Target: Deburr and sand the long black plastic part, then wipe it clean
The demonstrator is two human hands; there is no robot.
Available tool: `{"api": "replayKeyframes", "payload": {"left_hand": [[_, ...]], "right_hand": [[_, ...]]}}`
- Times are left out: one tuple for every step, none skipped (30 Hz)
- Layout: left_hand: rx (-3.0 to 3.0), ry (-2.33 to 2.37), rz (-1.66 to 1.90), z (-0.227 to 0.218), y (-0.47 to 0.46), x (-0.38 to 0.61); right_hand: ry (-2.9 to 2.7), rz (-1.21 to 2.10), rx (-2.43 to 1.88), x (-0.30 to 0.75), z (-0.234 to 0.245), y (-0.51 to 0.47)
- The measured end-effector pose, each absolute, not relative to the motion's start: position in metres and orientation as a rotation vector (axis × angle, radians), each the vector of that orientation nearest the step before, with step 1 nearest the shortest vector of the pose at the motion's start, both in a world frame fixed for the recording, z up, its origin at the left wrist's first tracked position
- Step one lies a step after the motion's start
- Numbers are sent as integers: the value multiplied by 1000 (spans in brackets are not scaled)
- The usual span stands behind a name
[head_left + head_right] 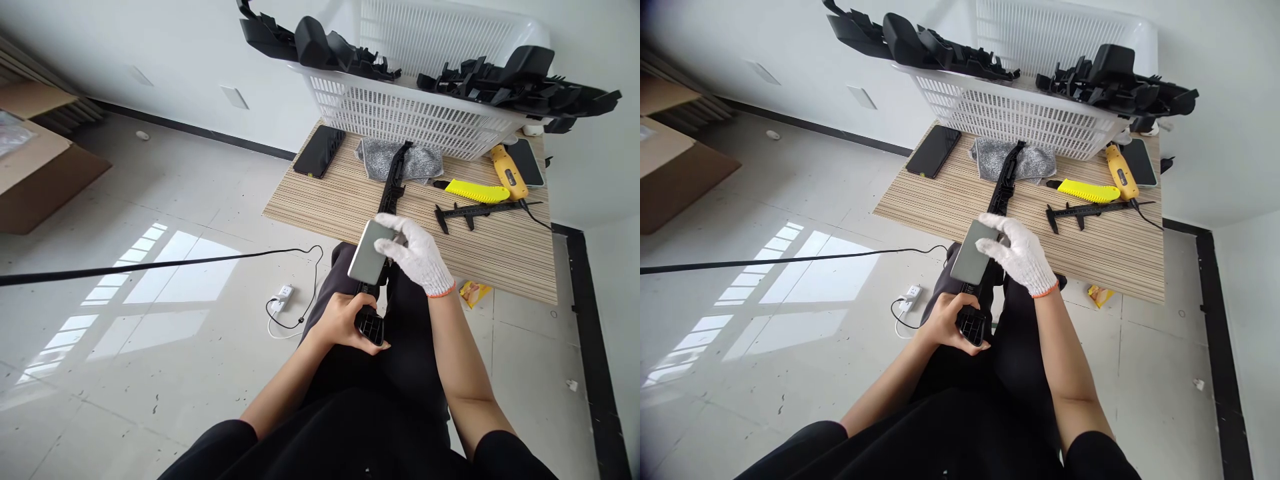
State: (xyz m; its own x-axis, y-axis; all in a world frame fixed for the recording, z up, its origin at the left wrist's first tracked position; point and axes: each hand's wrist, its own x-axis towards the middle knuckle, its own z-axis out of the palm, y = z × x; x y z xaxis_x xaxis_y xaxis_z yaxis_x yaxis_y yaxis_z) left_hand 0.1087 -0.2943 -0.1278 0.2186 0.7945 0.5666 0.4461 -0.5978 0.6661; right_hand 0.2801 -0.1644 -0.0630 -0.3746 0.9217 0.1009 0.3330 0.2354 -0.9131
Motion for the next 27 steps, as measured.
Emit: {"api": "replayKeyframes", "payload": {"left_hand": [[2135,1155,1331,-128,-294,109],[2130,1156,1330,-128,-294,109],[2124,1154,1330,-128,-294,109],[2121,1152,1331,-128,-294,109],[2119,1150,1330,-127,-294,109],[2119,1146,1332,-127,-294,109],[2120,1143,1336,-127,-294,109],[2122,1139,1340,-127,-294,109],[2122,1139,1342,-127,-294,109],[2121,1141,1340,-127,-294,109],[2121,1143,1337,-127,-294,109],[2121,1147,1331,-128,-294,108],[2122,1151,1323,-128,-294,108],[2123,1154,1316,-128,-295,108],[2124,1155,1312,-128,-295,108],[2125,1155,1313,-129,-295,108],[2127,1154,1317,-129,-295,108],[2129,1153,1323,-129,-295,108],[2130,1151,1331,-128,-295,108],[2130,1149,1334,-128,-295,108],[2131,1146,1337,-128,-294,108],[2131,1144,1335,-128,-294,108],[2130,1144,1327,-128,-294,108],[2129,1144,1318,-128,-294,108],[2128,1146,1309,-128,-295,108],[2125,1149,1305,-128,-295,108],[2122,1152,1304,-129,-295,107]], "right_hand": [[-1882,1174,-1122,280,-63,-164],[-1888,1202,-1108,280,-63,-164],[-1858,1195,-1119,279,-63,-164],[-1803,1161,-1144,279,-64,-164],[-1749,1123,-1169,279,-64,-164],[-1720,1101,-1185,279,-64,-164],[-1728,1103,-1189,280,-63,-164],[-1767,1127,-1180,280,-63,-164],[-1823,1166,-1160,280,-62,-164],[-1871,1205,-1140,280,-62,-164],[-1891,1224,-1128,280,-62,-164],[-1877,1214,-1129,280,-62,-164],[-1833,1186,-1137,280,-63,-164],[-1780,1156,-1142,280,-63,-163],[-1744,1137,-1143,279,-63,-163],[-1739,1134,-1140,279,-63,-163],[-1765,1150,-1134,279,-63,-163],[-1813,1182,-1126,279,-63,-164],[-1859,1216,-1117,279,-63,-164],[-1880,1229,-1116,279,-62,-164],[-1864,1210,-1128,279,-62,-164],[-1818,1168,-1150,279,-62,-164],[-1759,1122,-1169,279,-62,-164],[-1714,1094,-1179,279,-63,-164],[-1704,1094,-1175,278,-63,-163],[-1730,1124,-1160,278,-63,-163],[-1777,1175,-1137,278,-63,-163]]}}
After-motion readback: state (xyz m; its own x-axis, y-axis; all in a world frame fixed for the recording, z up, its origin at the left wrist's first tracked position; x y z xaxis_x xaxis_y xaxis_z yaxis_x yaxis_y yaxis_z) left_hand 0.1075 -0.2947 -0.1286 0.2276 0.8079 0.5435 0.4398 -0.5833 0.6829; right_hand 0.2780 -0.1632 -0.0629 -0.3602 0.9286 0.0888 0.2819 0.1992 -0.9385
